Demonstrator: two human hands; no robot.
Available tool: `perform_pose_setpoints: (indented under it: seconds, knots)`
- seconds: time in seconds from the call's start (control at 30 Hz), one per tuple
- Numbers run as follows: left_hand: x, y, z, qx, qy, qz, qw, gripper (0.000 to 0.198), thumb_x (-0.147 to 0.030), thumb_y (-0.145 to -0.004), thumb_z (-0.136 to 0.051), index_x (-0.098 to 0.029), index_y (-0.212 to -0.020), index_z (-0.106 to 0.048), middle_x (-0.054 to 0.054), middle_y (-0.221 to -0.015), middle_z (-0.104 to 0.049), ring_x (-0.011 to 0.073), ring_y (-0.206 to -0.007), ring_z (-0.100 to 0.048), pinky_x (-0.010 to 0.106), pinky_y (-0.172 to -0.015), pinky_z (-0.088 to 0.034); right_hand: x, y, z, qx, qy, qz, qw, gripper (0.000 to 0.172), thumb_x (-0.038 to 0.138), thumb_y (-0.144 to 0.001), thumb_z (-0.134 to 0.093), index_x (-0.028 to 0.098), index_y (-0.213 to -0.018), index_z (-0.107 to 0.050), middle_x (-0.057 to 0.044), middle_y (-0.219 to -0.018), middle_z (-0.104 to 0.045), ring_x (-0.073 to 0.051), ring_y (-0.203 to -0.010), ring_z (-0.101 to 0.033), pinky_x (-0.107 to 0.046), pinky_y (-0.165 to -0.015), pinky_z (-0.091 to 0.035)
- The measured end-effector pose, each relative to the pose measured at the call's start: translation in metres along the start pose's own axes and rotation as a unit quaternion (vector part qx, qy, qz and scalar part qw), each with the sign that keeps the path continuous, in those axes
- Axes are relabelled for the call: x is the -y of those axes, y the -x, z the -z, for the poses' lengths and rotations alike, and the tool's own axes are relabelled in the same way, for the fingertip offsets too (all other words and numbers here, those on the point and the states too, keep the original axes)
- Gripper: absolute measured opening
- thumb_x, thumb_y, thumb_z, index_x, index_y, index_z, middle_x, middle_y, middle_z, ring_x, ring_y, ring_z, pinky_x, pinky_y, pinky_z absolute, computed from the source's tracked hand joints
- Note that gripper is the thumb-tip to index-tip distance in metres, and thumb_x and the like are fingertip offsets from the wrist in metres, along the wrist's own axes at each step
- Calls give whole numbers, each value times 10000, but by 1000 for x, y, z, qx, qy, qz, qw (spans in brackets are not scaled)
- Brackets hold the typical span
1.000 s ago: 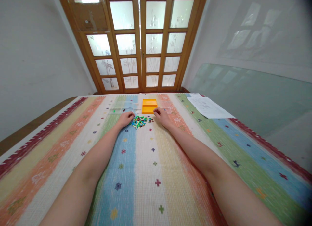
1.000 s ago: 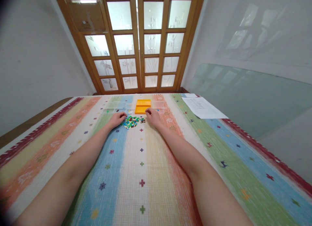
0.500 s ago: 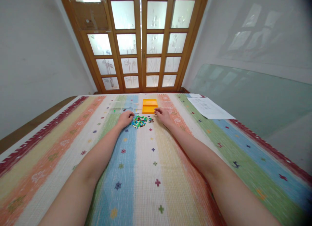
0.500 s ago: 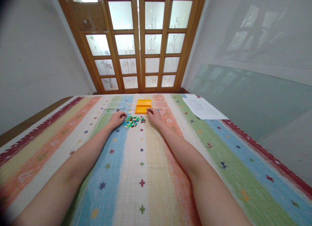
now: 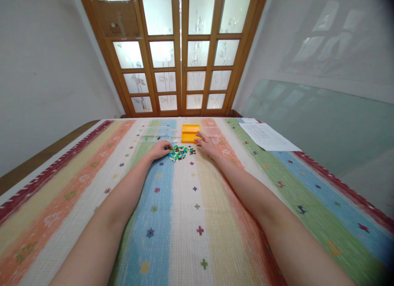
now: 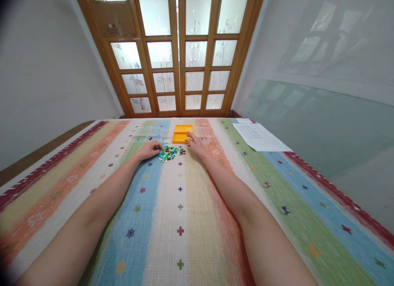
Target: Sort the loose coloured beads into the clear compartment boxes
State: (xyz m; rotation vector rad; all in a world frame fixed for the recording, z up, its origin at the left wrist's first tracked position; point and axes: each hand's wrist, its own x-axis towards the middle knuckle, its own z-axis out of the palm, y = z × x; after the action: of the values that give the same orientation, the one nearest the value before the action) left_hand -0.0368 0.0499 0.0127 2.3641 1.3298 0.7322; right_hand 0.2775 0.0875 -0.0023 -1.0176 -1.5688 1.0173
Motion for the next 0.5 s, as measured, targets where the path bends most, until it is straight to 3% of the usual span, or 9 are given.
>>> perform_pose_setpoints:
  seconds: [0.27, 0.5]
  knots:
    - [-10, 3, 2, -9, 8, 40, 999, 158, -313, -846, -678, -202, -916, -767, 58, -954, -715, 211, -908, -625, 329, -884, -506, 2, 6, -1, -26, 45, 32, 998, 445, 238, -897, -576, 212, -1330, -676, -117, -1290, -704, -217, -1071, -713, -430, -946, -614]
    - [-14, 0, -6, -99, 46, 86, 990, 143, -304, -892, -590, -201, -931, -681, 23, -871, -686, 189, -818, -614, 319, -825, -501, 8, 11, -1, -28, 92, 49, 994, 403, 226, -871, -608, 213, -1265, -692, -82, -1118, -735, -206, -989, -707, -417, -953, -596]
